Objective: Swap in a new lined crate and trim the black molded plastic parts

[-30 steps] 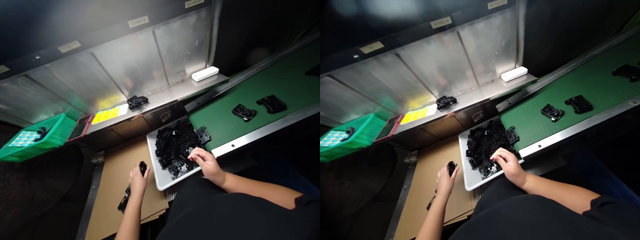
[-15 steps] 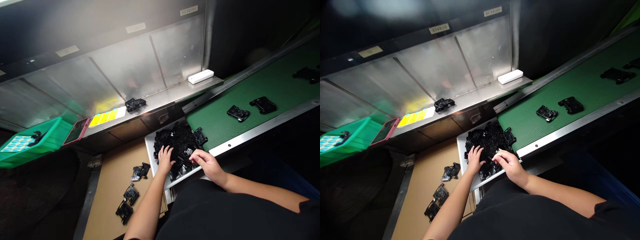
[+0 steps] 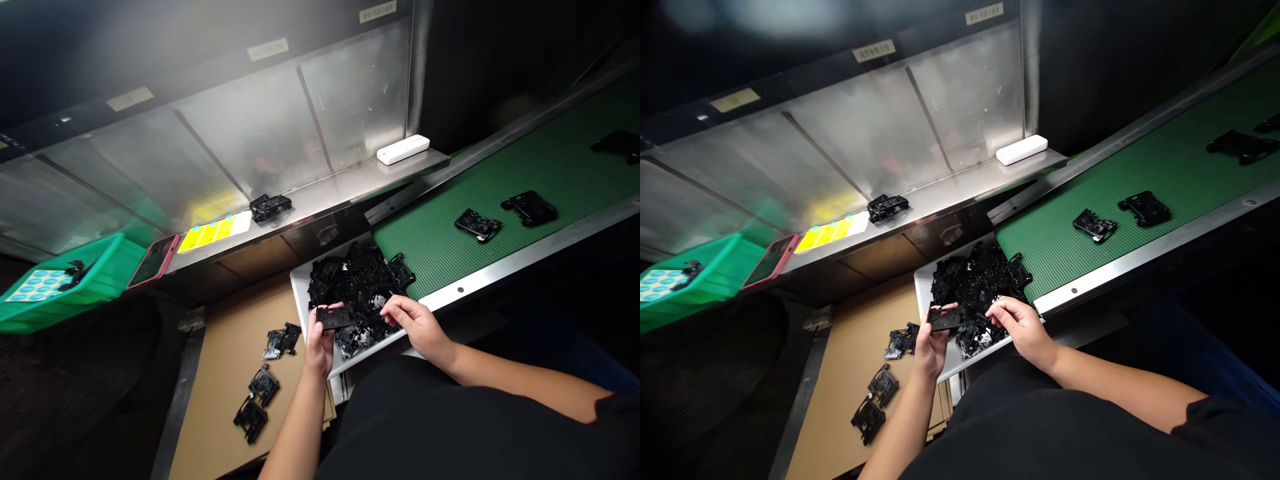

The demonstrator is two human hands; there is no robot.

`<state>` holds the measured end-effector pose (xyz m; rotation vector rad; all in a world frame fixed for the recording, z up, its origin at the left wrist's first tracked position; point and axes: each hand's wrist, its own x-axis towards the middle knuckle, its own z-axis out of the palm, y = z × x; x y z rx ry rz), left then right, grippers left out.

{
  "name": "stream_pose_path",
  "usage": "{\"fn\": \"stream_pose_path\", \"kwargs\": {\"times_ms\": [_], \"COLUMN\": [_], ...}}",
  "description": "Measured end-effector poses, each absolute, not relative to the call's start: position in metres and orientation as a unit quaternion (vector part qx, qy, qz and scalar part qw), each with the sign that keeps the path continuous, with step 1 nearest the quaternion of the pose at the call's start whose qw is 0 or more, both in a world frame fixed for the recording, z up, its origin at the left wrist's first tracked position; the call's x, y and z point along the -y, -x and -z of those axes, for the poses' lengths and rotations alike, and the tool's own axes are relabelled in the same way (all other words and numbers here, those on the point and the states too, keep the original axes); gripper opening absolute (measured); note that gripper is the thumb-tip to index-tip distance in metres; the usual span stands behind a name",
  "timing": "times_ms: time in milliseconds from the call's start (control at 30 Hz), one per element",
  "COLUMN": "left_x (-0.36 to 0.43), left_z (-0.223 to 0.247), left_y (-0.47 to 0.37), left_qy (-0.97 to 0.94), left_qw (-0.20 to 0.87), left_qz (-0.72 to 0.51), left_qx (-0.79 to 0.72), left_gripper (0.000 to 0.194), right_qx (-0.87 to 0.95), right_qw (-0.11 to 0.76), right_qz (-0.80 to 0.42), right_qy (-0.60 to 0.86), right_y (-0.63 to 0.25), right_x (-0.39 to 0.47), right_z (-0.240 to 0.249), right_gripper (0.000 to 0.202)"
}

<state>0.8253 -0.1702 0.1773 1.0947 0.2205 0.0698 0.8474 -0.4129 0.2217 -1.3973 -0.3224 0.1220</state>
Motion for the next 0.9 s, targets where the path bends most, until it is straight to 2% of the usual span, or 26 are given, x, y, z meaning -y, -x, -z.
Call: {"fn": "stream_pose_path", "kwargs": {"times_ms": [167,467,900], "left_x": [0.209,0.232,0.25], "left_z": [-0.223,-0.243,-0.258], "left_y": [-0.793,-0.771,-0.772], "left_qy": [-0.338,-0.357,-0.388], "left_qw": [0.921,0.887,0.883], "left_qz": [0.055,0.149,0.15], "left_qx": [-0.184,-0.253,-0.218], "left_gripper": [0.054,0.069,0.066], "right_qx": [0.196,0.232,0.186], "right_qw": [0.735,0.761,0.78], "right_qz": [-0.058,-0.184,-0.219], "right_qy": [0.647,0.577,0.556], "right_y": [-0.846,-0.834,-0.832], "right_x": [0.407,0.388,0.389], "right_z": [-0.234,-0.251,-0.246], "right_gripper": [0.025,0.032,0.029]}}
